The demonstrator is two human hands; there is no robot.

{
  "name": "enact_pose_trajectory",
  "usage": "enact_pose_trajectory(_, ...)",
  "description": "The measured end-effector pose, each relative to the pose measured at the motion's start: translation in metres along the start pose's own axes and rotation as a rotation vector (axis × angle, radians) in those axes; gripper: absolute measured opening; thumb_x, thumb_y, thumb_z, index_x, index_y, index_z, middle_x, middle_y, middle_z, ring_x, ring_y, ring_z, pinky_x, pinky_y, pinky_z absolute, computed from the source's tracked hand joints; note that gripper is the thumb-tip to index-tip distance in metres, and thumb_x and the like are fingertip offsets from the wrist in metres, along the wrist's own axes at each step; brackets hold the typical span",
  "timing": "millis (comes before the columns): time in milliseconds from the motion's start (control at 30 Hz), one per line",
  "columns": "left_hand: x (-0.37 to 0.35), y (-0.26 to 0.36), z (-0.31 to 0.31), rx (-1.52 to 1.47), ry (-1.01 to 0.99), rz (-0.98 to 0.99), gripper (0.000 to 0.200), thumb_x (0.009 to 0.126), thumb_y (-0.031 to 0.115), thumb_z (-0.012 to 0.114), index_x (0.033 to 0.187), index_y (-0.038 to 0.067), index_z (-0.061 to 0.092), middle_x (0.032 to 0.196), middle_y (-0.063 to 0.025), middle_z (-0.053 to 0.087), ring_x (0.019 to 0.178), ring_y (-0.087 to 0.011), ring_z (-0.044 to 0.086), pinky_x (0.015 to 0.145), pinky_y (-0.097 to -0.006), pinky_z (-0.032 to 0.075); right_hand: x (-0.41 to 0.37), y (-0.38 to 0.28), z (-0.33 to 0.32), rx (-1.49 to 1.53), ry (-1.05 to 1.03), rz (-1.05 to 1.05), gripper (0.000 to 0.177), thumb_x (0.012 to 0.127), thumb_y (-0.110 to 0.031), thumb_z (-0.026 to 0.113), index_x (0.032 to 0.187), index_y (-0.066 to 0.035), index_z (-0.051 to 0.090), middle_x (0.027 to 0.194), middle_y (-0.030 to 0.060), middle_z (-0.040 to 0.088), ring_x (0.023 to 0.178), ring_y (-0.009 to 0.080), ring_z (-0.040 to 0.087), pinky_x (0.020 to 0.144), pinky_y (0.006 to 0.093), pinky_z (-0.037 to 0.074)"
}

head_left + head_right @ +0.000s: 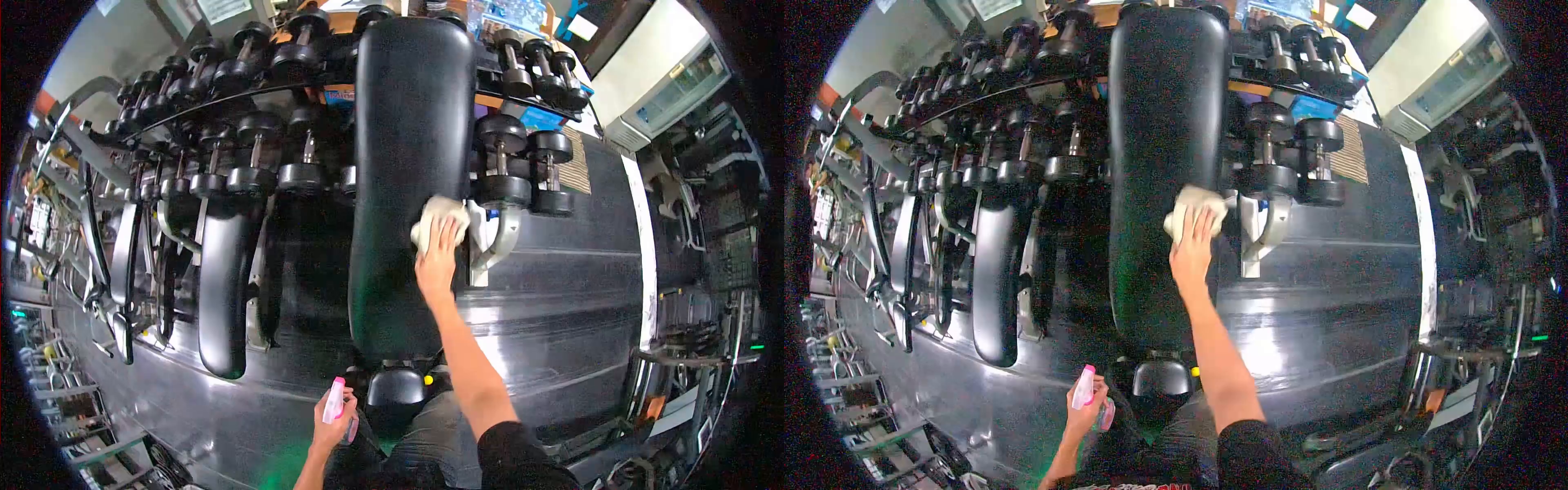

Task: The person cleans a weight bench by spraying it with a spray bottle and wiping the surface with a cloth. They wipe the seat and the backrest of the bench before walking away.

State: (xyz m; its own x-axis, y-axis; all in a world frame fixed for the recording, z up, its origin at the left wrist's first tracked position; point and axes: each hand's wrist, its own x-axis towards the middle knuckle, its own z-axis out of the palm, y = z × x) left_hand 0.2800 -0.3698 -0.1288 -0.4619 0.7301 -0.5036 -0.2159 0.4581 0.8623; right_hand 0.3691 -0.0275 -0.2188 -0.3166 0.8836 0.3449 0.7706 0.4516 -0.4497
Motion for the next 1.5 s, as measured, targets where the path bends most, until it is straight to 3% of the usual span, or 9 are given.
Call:
enact_pose_trajectory(300,0.004,0.018,0.013,0.009,-0.004,0.058,0.021,0.083,0.002,0.06,0.103,-0.003,0.056,0.078,-0.0042,0.06,0.06,-0.0091,0.058,0.054,-0.0237,0.047,-0.138,0.053,0.001,0.013,-0.18,0.166,0.074,0.071,-0.006,0.065,0.138,-0.011,0.034,0.137,0.0145,0.042,0.129,0.033,0.036,0.104,0.038,0.035)
enact_pose_trajectory(367,0.003,0.022,0.013,-0.003,0.003,0.071,0.021,0.083,0.002,0.061,0.103,-0.004,0.056,0.078,-0.0042,0.06,0.06,-0.0092,0.058,0.054,-0.0237,0.047,-0.132,0.057,-0.014,0.54,-0.206,0.676,0.053,0.083,-0.015,0.059,0.132,-0.005,0.042,0.126,0.0228,0.05,0.12,0.0388,0.044,0.099,0.0374,0.038)
enact_pose_trajectory(567,-0.004,0.011,0.004,0.025,0.047,0.089,0.019,0.082,0.001,0.061,0.1,-0.003,0.056,0.078,-0.0053,0.06,0.06,-0.0093,0.058,0.055,-0.024,0.049,-0.033,0.093,-0.022,0.618,0.587,0.582,0.045,0.094,-0.031,0.047,0.125,0.002,0.05,0.122,0.0191,0.056,0.115,0.0279,0.052,0.096,0.0344,0.039)
enact_pose_trajectory(767,-0.005,0.001,0.001,0.016,0.135,0.13,0.018,0.082,0.001,0.061,0.099,-0.002,0.056,0.079,-0.0052,0.059,0.061,-0.009,0.056,0.056,-0.024,0.048,0.125,0.042,-0.051,0.569,0.036,0.337,0.04,0.093,-0.024,0.047,0.124,0.001,0.049,0.124,0.0226,0.052,0.118,0.0323,0.048,0.1,0.0358,0.034)
enact_pose_trajectory(833,-0.004,0.003,0.005,0.011,0.13,0.134,0.018,0.083,0.001,0.061,0.099,-0.002,0.055,0.079,-0.0054,0.059,0.061,-0.009,0.056,0.056,-0.024,0.048,0.119,0.031,-0.012,0.505,0.301,0.109,0.051,0.089,-0.016,0.052,0.134,0.002,0.037,0.136,0.0222,0.04,0.125,0.0367,0.039,0.105,0.0381,0.03)
enact_pose_trajectory(1233,-0.002,0.009,0.028,0.019,0.017,0.115,0.02,0.084,0.001,0.059,0.104,-0.003,0.054,0.078,-0.006,0.059,0.062,-0.0088,0.056,0.056,-0.0244,0.049,-0.189,0.134,0.032,0.481,-0.389,0.741,0.047,0.089,-0.037,0.05,0.126,-0.007,0.048,0.117,0.0199,0.057,0.111,0.0396,0.051,0.093,0.0413,0.042)
enact_pose_trajectory(1367,-0.006,0.02,0.032,0.16,0.017,0.105,0.019,0.085,0.001,0.059,0.103,-0.002,0.055,0.078,-0.0051,0.059,0.061,-0.0081,0.056,0.056,-0.0237,0.049,-0.21,0.172,0.065,0.514,-0.358,0.873,0.034,0.09,-0.031,0.053,0.113,-0.007,0.058,0.093,0.0101,0.064,0.089,0.0188,0.059,0.08,0.0337,0.045)
enact_pose_trajectory(1400,-0.007,0.019,0.033,0.137,0.019,0.109,0.019,0.085,0.002,0.059,0.103,-0.002,0.055,0.078,-0.0048,0.059,0.062,-0.0078,0.056,0.056,-0.0234,0.048,-0.181,0.161,0.045,0.596,-0.276,0.865,0.045,0.089,-0.039,0.05,0.117,-0.004,0.055,0.11,0.0229,0.06,0.107,0.0367,0.056,0.089,0.0409,0.043)
enact_pose_trajectory(1500,-0.01,0.018,0.029,0.07,0.031,0.104,0.019,0.084,0.003,0.06,0.102,-0.002,0.056,0.078,-0.0043,0.06,0.063,-0.0076,0.056,0.057,-0.0232,0.048,-0.068,0.095,-0.025,0.687,0.085,0.84,0.052,0.091,-0.036,0.052,0.127,0.001,0.047,0.123,0.0221,0.054,0.119,0.0316,0.049,0.099,0.0347,0.036)
